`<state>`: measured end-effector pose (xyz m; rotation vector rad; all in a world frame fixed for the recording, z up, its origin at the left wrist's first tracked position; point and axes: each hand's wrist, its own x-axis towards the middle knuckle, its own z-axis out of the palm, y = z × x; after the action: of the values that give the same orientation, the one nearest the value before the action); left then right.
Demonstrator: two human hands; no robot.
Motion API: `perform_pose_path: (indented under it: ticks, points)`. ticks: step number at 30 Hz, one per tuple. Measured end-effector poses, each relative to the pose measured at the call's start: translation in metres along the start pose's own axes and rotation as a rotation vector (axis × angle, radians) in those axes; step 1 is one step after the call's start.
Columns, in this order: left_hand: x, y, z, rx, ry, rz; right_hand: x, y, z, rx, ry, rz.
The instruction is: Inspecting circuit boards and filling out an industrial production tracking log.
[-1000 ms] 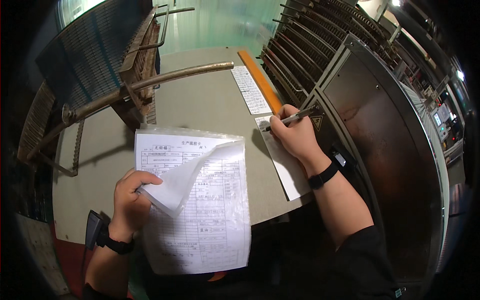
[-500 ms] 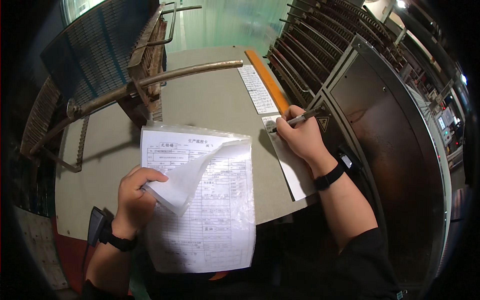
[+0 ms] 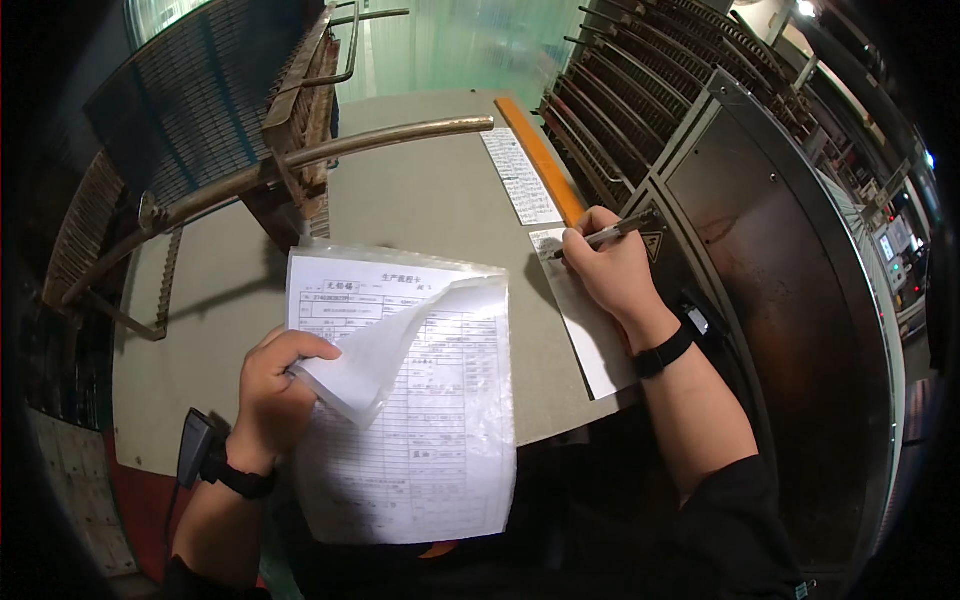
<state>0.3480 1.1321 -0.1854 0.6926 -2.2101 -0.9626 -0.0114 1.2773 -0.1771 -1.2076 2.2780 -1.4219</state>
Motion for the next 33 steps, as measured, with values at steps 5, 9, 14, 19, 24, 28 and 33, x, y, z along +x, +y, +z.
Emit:
perform_pose_path:
  ticks: [5, 9, 14, 19, 24, 28, 33]
  points:
    - [0.0007, 0.0012, 0.0002, 0.008, -0.004, 0.032, -0.0004, -0.0013, -0.0006, -0.073, 0.003, -0.005]
    - [0.0012, 0.0022, -0.0001, 0.01, -0.009, 0.029, -0.0003, -0.0009, 0.0, -0.034, 0.027, 0.007]
    - [0.0012, 0.0006, -0.0016, 0.012, -0.016, 0.027, -0.0005, -0.0033, -0.001, -0.013, -0.002, 0.015]
    - [0.0013, 0.001, -0.0003, 0.016, -0.014, 0.035, 0.0004, 0.0014, -0.0011, -0.059, 0.03, -0.035]
    - [0.0003, -0.0001, -0.0011, 0.024, -0.021, 0.026, -0.001, -0.0015, -0.0007, -0.067, 0.053, -0.031]
    - [0.0007, 0.0004, -0.0007, 0.017, -0.024, 0.023, -0.0005, -0.0017, -0.0017, -0.111, 0.057, -0.029]
    - [0.0015, 0.0002, 0.0006, 0.019, -0.013, 0.041, 0.0009, 0.0028, -0.002, -0.064, 0.05, -0.021]
